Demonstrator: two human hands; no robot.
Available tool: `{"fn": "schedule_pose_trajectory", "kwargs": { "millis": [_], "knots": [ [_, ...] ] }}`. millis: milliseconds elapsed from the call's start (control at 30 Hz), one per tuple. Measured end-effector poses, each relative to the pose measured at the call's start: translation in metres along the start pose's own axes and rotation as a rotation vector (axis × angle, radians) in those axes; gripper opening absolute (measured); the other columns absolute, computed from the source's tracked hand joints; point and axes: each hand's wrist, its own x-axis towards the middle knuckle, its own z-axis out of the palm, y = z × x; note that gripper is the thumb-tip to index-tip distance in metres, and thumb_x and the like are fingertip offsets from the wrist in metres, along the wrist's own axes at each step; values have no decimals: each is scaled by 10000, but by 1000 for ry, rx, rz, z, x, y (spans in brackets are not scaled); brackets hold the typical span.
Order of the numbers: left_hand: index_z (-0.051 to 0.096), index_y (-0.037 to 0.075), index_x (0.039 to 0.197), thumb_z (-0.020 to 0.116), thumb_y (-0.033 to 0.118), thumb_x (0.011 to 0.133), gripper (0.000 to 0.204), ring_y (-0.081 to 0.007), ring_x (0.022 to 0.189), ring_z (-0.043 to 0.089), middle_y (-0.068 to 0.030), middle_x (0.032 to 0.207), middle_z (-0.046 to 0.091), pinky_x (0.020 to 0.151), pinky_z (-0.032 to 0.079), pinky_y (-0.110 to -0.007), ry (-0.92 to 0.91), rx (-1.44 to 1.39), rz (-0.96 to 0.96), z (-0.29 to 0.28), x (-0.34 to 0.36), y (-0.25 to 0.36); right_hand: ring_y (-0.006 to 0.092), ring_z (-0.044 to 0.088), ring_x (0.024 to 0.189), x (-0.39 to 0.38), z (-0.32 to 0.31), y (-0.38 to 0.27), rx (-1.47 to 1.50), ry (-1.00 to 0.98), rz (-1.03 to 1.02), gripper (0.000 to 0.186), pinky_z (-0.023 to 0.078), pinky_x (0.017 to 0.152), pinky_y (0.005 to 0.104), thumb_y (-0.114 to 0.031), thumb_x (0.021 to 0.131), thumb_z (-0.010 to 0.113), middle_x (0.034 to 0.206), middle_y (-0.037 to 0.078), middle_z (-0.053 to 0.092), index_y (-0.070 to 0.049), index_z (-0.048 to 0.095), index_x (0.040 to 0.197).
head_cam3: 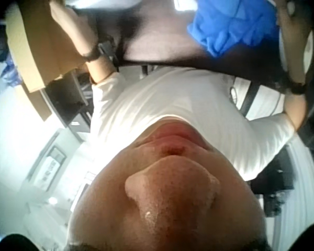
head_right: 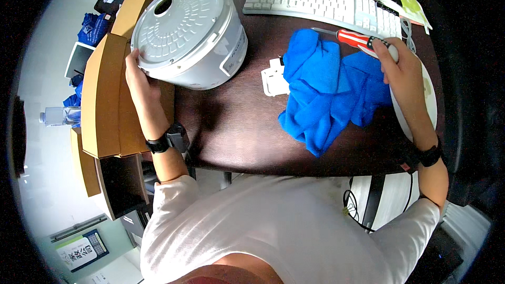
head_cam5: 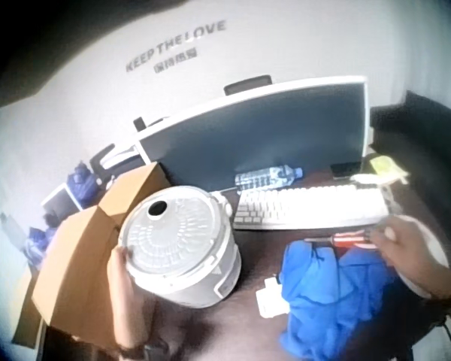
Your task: The person uses a screwdriver to remove screws from the bottom and sides of a white rice cooker, then flips it upright and continues unscrewing the lid. The person also briefly uses the screwdriver on a white keyboard. The task appears to be disassembly or repair of the rice cooker.
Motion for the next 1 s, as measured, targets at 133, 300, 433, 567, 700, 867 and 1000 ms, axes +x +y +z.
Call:
{"fn": "schedule_pose_trajectory", "kwargs": {
  "millis": [133,300,433,567,700,867,1000],
  "knots": [
    [514,-59,1234,555,270,908,465,-207,984,602,-152,1149,605,849,469,-319,123,294,314,0,-19,5,119,543,536,-5,1,-4,-153,45,-99,331,406,489,261,-332,901,624,626,78,579,-9,629,976],
    [562,-64,1200,646,71,875,362,-190,1056,578,-146,1158,616,919,459,-298,-98,634,671,19,-57,45,157,593,616,-15,5,-5,-154,48,-209,301,452,555,281,-292,899,629,703,128,629,-1,614,971],
    [684,21,983,734,166,784,251,-232,855,638,-111,937,679,779,485,-309,-413,911,660,55,-72,64,134,591,623,-24,6,-8,-76,26,-213,262,451,558,274,-256,897,636,705,113,628,-6,614,973],
    [691,26,932,751,174,754,240,-238,772,630,-104,884,672,692,491,-325,-481,987,830,72,-58,61,105,560,598,-31,8,-8,-20,-2,-247,232,430,531,268,-233,901,630,687,83,609,-9,611,959],
    [695,17,873,740,148,749,186,-221,688,625,-107,827,671,641,493,-317,-470,1005,847,81,-51,57,91,524,573,-31,7,0,26,-19,-273,217,399,504,263,-225,903,626,670,65,589,-13,607,942],
    [702,17,855,719,113,765,133,-190,642,635,-95,770,673,608,498,-281,-420,1052,841,87,-56,59,92,519,565,-32,4,-1,52,-50,-248,210,396,500,261,-219,900,629,675,66,590,-16,604,945],
    [713,14,897,707,81,784,131,-133,668,638,-84,789,687,630,498,-246,-398,1131,876,90,-60,64,97,527,566,-32,4,2,73,-29,-273,210,403,505,262,-214,898,630,689,71,599,-12,603,949]
  ]
}}
